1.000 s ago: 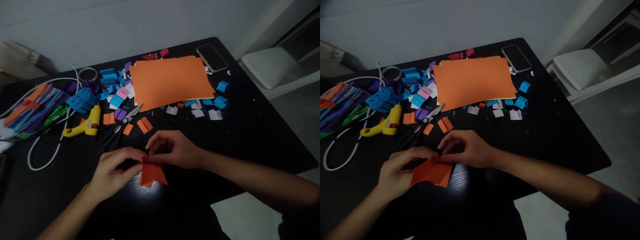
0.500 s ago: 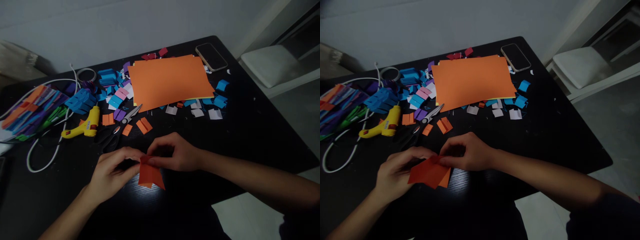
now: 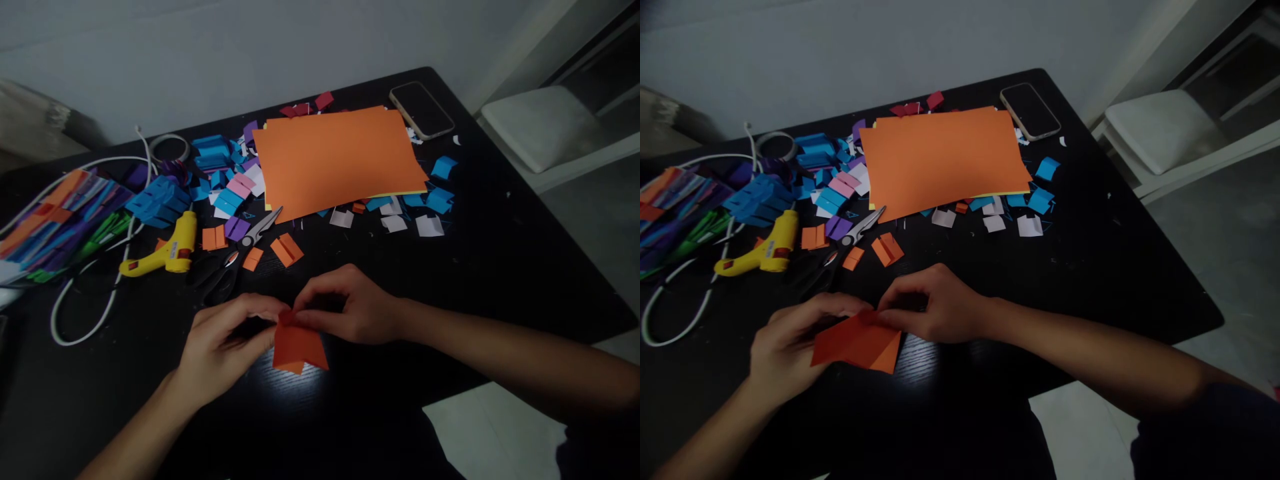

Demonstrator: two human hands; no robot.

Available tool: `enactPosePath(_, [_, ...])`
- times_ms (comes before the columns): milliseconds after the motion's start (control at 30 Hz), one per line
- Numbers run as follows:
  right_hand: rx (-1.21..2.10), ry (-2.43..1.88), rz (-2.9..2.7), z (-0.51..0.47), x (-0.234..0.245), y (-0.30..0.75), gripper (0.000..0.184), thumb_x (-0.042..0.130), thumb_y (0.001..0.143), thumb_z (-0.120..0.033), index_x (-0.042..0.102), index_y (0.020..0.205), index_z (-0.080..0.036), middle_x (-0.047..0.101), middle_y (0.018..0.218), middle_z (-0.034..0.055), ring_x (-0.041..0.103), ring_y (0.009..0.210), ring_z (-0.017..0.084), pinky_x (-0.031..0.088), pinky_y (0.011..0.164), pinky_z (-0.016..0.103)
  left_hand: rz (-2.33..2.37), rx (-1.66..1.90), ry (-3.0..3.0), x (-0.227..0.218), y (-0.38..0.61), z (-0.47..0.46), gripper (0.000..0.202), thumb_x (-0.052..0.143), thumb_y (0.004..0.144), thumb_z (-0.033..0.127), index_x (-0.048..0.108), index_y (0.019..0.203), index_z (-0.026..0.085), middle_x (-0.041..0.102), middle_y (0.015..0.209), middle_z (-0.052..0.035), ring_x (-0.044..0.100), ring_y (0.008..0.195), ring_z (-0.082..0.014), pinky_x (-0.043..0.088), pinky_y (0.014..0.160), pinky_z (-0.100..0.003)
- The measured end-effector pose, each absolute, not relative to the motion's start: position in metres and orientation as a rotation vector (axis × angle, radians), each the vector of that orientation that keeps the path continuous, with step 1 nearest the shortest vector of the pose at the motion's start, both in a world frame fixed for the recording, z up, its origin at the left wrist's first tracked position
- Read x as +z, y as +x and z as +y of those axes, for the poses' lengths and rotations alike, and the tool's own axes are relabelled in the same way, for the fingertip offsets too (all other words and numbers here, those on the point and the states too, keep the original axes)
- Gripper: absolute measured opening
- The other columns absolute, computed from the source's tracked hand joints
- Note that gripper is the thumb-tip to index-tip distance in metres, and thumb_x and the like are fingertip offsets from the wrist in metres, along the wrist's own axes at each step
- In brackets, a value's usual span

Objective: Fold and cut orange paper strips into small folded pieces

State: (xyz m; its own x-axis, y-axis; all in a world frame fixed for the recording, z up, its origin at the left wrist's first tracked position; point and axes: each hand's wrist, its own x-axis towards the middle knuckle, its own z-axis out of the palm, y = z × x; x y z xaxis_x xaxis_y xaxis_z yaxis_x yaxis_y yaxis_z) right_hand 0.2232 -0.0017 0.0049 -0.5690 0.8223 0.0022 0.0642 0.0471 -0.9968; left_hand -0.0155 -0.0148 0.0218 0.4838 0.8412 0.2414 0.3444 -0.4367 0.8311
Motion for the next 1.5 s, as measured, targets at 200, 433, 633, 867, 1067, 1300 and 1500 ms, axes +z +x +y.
enactPosePath(200, [1.652, -0.888, -1.625, -0.0024, 0.0045, 0.2213, 0.018, 0.077, 0.090, -0.033, 0.079, 0.092, -0.015, 0.080, 0.084, 0.0048, 0.072, 0.075, 0.015, 0.055, 0.069, 0.025, 0.995, 0.906, 1.984, 0.0228, -0.0141, -0.0139, 0.013, 0.081, 0.090, 0.027, 0.075, 0.099, 0.020, 0.081, 0.082, -0.0025, 0.077, 0.067, -0.0142, 0.063, 0.063, -0.018])
enactPosePath(433, [1.635, -0.895, -1.582, -0.0026, 0.0043, 0.2194, 0.019, 0.080, 0.089, -0.034, 0.080, 0.095, -0.016, 0.081, 0.088, 0.0051, 0.074, 0.078, 0.015, 0.056, 0.071, 0.026, 1.020, 0.901, 1.997, 0.0197, -0.0142, -0.0162, 0.012, 0.079, 0.091, 0.026, 0.074, 0.101, 0.021, 0.080, 0.083, -0.0016, 0.076, 0.068, -0.0140, 0.065, 0.065, -0.020])
enactPosePath(633, [1.585, -0.887, -1.657, -0.0016, 0.0044, 0.2210, 0.012, 0.077, 0.091, -0.028, 0.081, 0.094, -0.017, 0.082, 0.089, 0.0035, 0.075, 0.080, 0.015, 0.055, 0.073, 0.025, 0.992, 0.904, 2.047, 0.0206, -0.0127, -0.0161, 0.012, 0.077, 0.093, 0.027, 0.073, 0.103, 0.021, 0.081, 0.088, -0.0021, 0.077, 0.072, -0.0139, 0.065, 0.068, -0.020])
enactPosePath(867, [1.571, -0.876, -1.709, -0.0018, 0.0032, 0.2208, 0.013, 0.075, 0.093, -0.028, 0.079, 0.096, -0.015, 0.081, 0.088, 0.0039, 0.073, 0.079, 0.015, 0.054, 0.071, 0.024, 0.991, 0.868, 2.047, 0.0203, -0.0136, -0.0169, 0.013, 0.077, 0.093, 0.022, 0.073, 0.104, 0.021, 0.081, 0.088, -0.0021, 0.077, 0.072, -0.0139, 0.065, 0.068, -0.020])
enactPosePath(1067, [1.590, -0.868, -1.744, -0.0026, 0.0018, 0.2209, 0.017, 0.073, 0.094, -0.031, 0.077, 0.098, -0.014, 0.077, 0.084, 0.0028, 0.069, 0.074, 0.013, 0.050, 0.067, 0.022, 0.940, 0.852, 2.046, 0.0228, -0.0123, -0.0146, 0.012, 0.077, 0.092, 0.021, 0.074, 0.103, 0.022, 0.081, 0.089, -0.0020, 0.078, 0.074, -0.0154, 0.064, 0.066, -0.020])
enactPosePath(1300, [1.664, -0.837, -1.765, 0.0006, 0.0009, 0.2235, 0.020, 0.074, 0.094, -0.034, 0.077, 0.093, -0.015, 0.077, 0.082, 0.0025, 0.068, 0.071, 0.012, 0.050, 0.065, 0.022, 0.946, 0.822, 2.007, 0.0242, -0.0110, -0.0134, 0.008, 0.078, 0.089, 0.020, 0.077, 0.098, 0.020, 0.082, 0.085, -0.0027, 0.078, 0.068, -0.0151, 0.064, 0.064, -0.020])
enactPosePath(1500, [1.514, -0.809, -1.863, 0.0004, -0.0042, 0.2232, 0.017, 0.075, 0.092, -0.030, 0.076, 0.088, -0.013, 0.070, 0.072, -0.0007, 0.061, 0.063, 0.009, 0.045, 0.059, 0.020, 0.941, 0.794, 1.994, 0.0213, -0.0114, -0.0138, 0.012, 0.080, 0.088, 0.019, 0.078, 0.100, 0.020, 0.082, 0.084, -0.0014, 0.079, 0.069, -0.0142, 0.065, 0.066, -0.018])
